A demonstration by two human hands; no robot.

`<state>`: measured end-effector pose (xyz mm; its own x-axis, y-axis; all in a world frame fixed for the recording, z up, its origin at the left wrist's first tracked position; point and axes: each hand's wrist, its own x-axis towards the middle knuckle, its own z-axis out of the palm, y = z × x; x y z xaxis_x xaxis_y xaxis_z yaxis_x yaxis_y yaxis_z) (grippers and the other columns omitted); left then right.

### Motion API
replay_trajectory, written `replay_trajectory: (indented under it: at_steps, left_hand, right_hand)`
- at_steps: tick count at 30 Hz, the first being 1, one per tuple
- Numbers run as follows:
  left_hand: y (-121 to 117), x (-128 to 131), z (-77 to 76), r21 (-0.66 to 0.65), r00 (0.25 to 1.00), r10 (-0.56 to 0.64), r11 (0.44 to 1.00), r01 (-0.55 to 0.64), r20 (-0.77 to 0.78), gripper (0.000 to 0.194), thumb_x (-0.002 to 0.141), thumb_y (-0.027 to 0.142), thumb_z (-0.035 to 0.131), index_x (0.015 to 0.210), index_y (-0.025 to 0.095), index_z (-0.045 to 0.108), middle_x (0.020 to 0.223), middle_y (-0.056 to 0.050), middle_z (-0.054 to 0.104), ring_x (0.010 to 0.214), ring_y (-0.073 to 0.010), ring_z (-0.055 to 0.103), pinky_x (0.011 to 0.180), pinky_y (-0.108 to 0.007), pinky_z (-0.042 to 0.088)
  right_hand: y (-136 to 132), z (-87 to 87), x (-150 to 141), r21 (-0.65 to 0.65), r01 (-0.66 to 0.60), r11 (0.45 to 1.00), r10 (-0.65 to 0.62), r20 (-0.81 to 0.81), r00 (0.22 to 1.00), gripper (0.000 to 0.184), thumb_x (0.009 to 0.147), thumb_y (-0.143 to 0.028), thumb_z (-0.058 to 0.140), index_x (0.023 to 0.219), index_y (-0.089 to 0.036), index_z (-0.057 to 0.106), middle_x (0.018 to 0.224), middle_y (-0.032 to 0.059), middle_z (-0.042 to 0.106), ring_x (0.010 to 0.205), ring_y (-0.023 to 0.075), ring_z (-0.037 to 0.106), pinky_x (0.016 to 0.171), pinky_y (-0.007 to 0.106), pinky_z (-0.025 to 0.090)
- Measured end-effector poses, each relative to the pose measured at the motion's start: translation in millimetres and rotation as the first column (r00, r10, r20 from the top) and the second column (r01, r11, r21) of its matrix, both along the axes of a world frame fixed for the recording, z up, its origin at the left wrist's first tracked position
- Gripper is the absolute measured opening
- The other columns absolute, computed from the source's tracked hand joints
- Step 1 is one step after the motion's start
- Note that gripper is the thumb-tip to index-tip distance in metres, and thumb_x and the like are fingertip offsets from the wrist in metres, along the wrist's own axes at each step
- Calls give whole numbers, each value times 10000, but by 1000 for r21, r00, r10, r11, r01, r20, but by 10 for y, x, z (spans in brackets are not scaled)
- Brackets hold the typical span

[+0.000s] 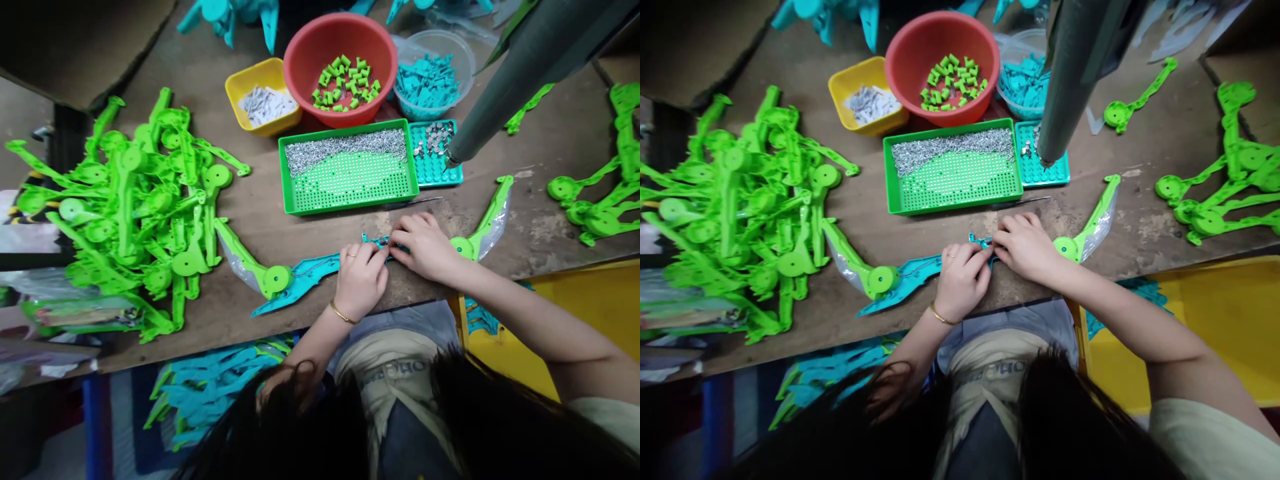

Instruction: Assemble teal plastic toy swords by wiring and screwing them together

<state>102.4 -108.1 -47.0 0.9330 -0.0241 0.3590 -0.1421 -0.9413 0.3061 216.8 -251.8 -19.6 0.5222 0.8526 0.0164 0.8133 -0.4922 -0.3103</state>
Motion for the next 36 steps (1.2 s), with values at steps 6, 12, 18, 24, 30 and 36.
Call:
replay_trajectory:
  at_steps: [6, 12, 18, 24, 30, 36]
  left_hand:
    - [32, -85, 24, 155, 997, -58, 986, 64, -42, 335, 882, 294, 523, 1173, 195, 655, 1041, -112, 642, 928, -253, 509, 887, -420, 356]
    - [39, -117, 5, 224, 997, -70, 972, 66, 10, 430, 884, 447, 543, 1197, 172, 649, 1033, -132, 650, 939, -261, 525, 922, -423, 367]
    - [16, -134, -35, 242, 997, -63, 969, 52, 35, 426, 875, 426, 571, 1211, 172, 642, 1035, -131, 649, 948, -266, 532, 930, -424, 378]
    - [25, -131, -58, 222, 999, -44, 974, 36, 30, 434, 847, 403, 617, 1217, 176, 633, 1027, -120, 651, 944, -255, 540, 924, -417, 399]
    - [-7, -160, -44, 197, 1000, -18, 980, 15, 11, 466, 808, 434, 666, 1203, 192, 626, 1048, -107, 651, 957, -254, 557, 923, -425, 432]
    - [460, 22, 428, 8, 998, -40, 999, 39, 41, 468, 879, 464, 566, 1247, 175, 574, 1092, -112, 606, 1003, -230, 541, 880, -362, 477]
  right_hand:
    - [-353, 220, 153, 220, 210, 953, -128, -336, 933, 174, 873, -281, 563, 1013, -186, 604, 996, 57, 666, 948, 201, 609, 877, 358, 452]
    - [-582, 274, 170, 163, 154, 975, -121, -195, 973, 128, 892, -301, 576, 898, -196, 649, 1032, 52, 668, 1037, 212, 598, 948, 394, 410]
    - [-509, 105, 105, 33, -13, 999, 16, -108, 994, 209, 919, -345, 558, 1057, -263, 693, 1122, 46, 658, 1086, 213, 560, 1038, 460, 286]
    - [-607, 127, 267, -34, -175, 984, 172, -92, 981, 302, 931, -402, 525, 1191, -321, 655, 1184, 50, 640, 1093, 212, 552, 1038, 482, 312]
    - [-559, 132, 283, -89, -215, 972, 216, -2, 976, 303, 916, -422, 538, 1190, -352, 645, 1166, 55, 644, 1096, 237, 558, 1042, 560, 334]
    - [-639, 179, 188, 1, -112, 994, 111, 76, 991, 385, 916, -401, 534, 1278, -274, 555, 1197, 93, 645, 1088, 274, 609, 990, 582, 446]
